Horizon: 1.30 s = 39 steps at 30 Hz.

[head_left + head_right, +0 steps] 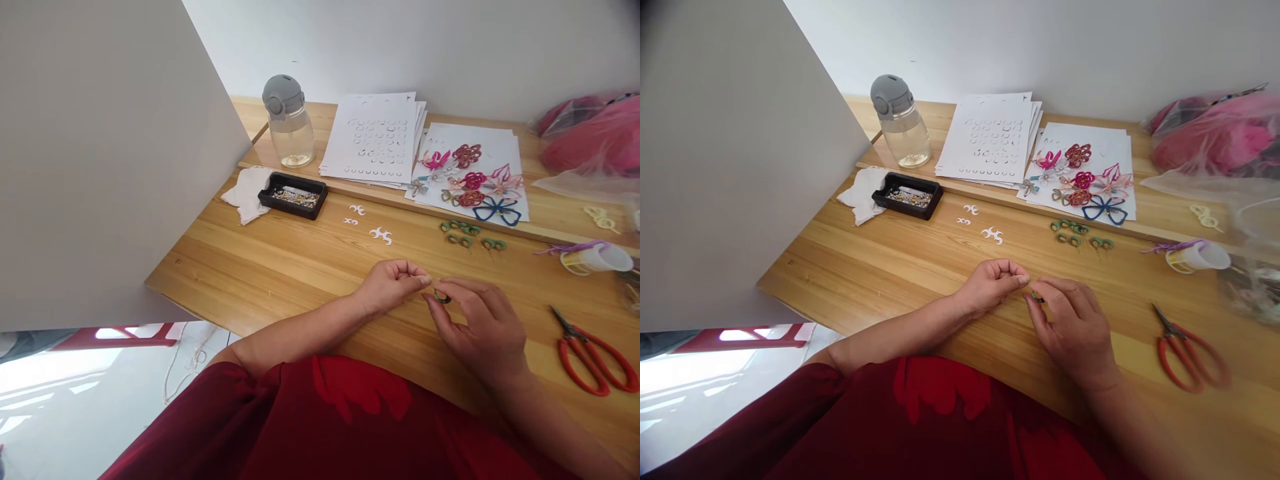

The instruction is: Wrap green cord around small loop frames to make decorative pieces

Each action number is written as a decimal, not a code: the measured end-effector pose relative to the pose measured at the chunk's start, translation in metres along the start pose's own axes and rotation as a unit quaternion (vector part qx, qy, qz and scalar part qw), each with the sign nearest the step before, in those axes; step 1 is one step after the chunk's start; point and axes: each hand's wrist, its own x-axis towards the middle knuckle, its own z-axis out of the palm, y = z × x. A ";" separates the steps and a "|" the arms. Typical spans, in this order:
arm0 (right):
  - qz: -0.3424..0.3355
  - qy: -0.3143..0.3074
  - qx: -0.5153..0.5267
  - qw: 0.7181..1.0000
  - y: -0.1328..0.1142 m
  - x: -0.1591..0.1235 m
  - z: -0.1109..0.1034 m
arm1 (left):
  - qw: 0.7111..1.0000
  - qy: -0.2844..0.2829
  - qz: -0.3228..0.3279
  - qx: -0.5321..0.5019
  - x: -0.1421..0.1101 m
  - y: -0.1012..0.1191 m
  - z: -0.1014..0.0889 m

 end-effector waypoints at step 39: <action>0.359 -0.052 0.295 0.884 -0.014 0.012 -0.007 | 0.993 -0.009 0.069 0.090 -0.002 0.007 -0.002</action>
